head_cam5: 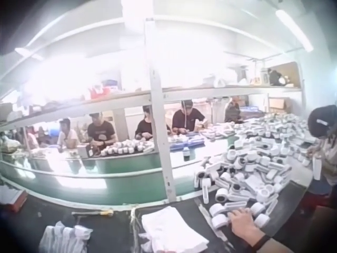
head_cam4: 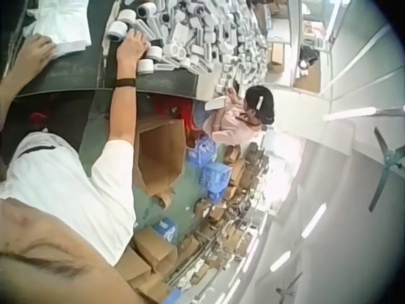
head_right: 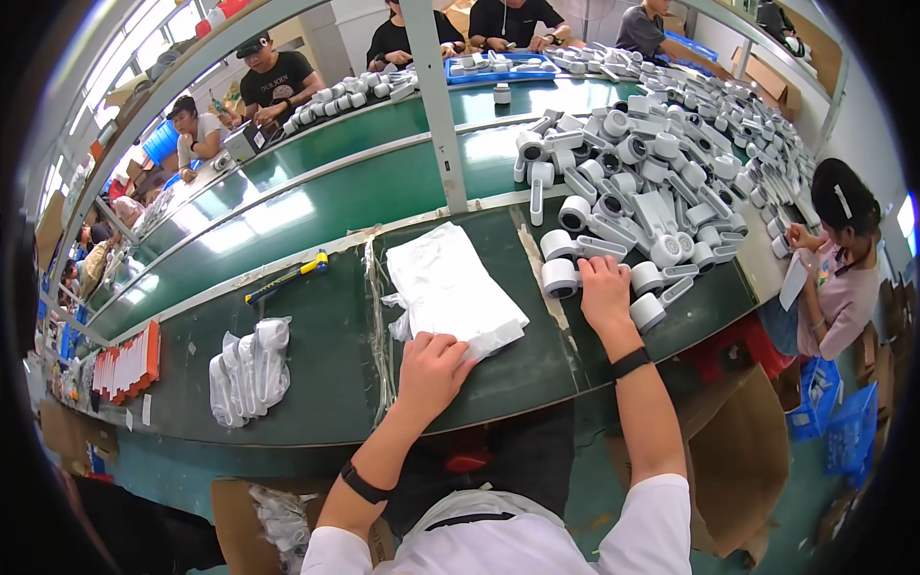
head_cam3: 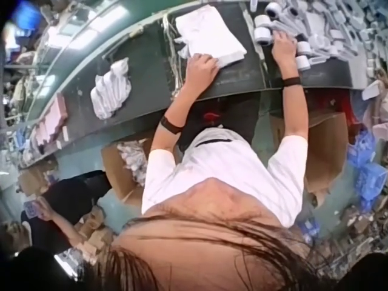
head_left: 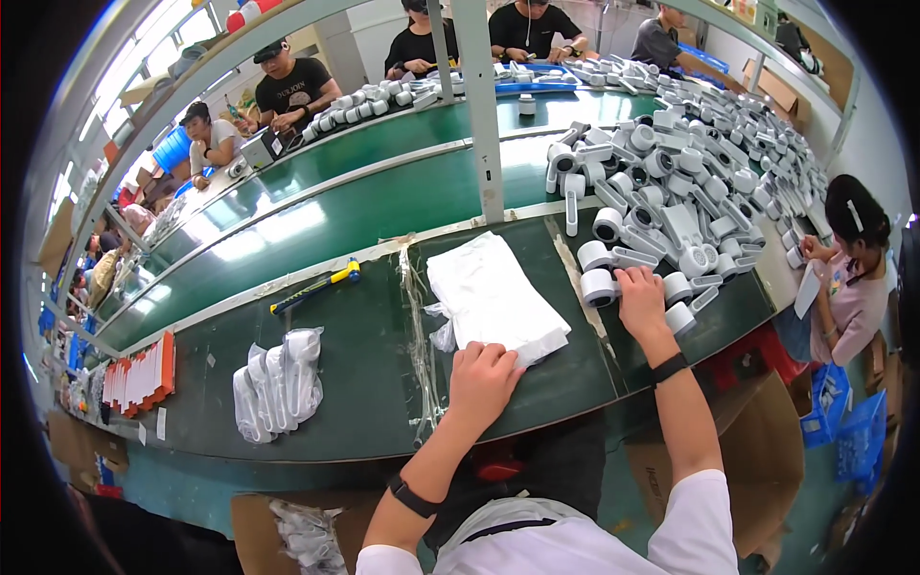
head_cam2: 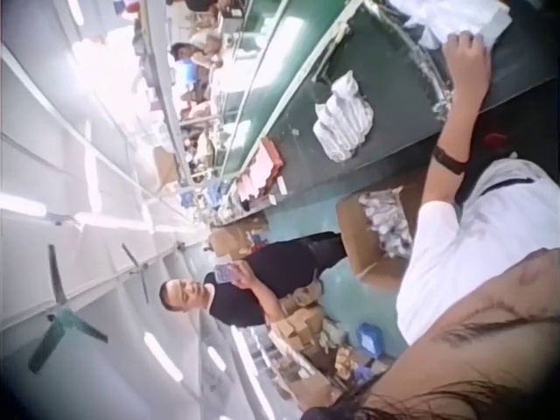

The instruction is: The person picks up a handheld fan, slides it into a plastic bag, and places it on the table. After bagging several fans, the person gathers them and places them into a cardboard box.

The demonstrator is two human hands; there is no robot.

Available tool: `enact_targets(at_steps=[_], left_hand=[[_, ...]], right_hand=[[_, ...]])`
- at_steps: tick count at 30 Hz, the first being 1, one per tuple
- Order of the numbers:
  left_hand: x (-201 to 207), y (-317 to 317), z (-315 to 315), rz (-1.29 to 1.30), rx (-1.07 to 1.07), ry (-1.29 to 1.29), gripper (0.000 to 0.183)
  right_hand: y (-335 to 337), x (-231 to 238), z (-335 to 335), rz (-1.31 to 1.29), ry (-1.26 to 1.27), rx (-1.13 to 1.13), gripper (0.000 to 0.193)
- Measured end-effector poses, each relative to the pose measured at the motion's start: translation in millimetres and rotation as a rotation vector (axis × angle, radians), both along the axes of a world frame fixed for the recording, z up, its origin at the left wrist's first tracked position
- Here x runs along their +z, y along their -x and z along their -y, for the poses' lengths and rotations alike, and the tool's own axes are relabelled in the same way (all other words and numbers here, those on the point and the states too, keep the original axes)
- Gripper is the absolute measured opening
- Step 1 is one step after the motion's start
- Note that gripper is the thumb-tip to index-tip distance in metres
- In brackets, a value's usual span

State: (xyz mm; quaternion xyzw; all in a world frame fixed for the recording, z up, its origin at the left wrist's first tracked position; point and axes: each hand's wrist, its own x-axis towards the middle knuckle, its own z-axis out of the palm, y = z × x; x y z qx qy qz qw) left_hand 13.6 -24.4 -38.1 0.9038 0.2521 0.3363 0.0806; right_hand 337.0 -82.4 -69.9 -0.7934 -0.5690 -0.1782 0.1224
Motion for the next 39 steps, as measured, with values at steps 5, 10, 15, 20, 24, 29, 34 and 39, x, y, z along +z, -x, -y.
enact_targets(at_steps=[5, 10, 15, 20, 24, 29, 34, 39], left_hand=[[-10, -5, -7, -0.09, 0.05, -0.049, 0.015], [-6, -8, -9, -0.059, 0.061, 0.021, 0.006], [-9, -10, -14, -0.008, 0.061, 0.079, 0.005], [-2, -9, -19, 0.04, 0.002, 0.147, 0.006], [9, -11, -21, 0.124, 0.027, 0.32, 0.009], [17, -5, -25, 0.149, 0.016, 0.45, 0.01], [19, 1, -29, 0.13, -0.03, 0.461, 0.01], [24, 6, -29, 0.11, -0.1, 0.428, 0.009]], right_hand=[[19, 23, 12, -0.093, -0.029, 0.069, 0.036], [80, 80, 44, -0.652, -0.294, 0.098, 0.02], [125, 59, 76, -1.774, -0.327, 0.314, 0.034], [157, 39, 96, -1.869, -0.159, 0.304, 0.035], [166, 30, 90, -1.781, -0.013, 0.25, 0.037], [163, 46, 82, -1.269, 0.184, 0.304, 0.04], [139, 49, 63, -0.999, 0.254, 0.303, 0.062], [134, 78, 48, -0.899, 0.5, 0.291, 0.084]])
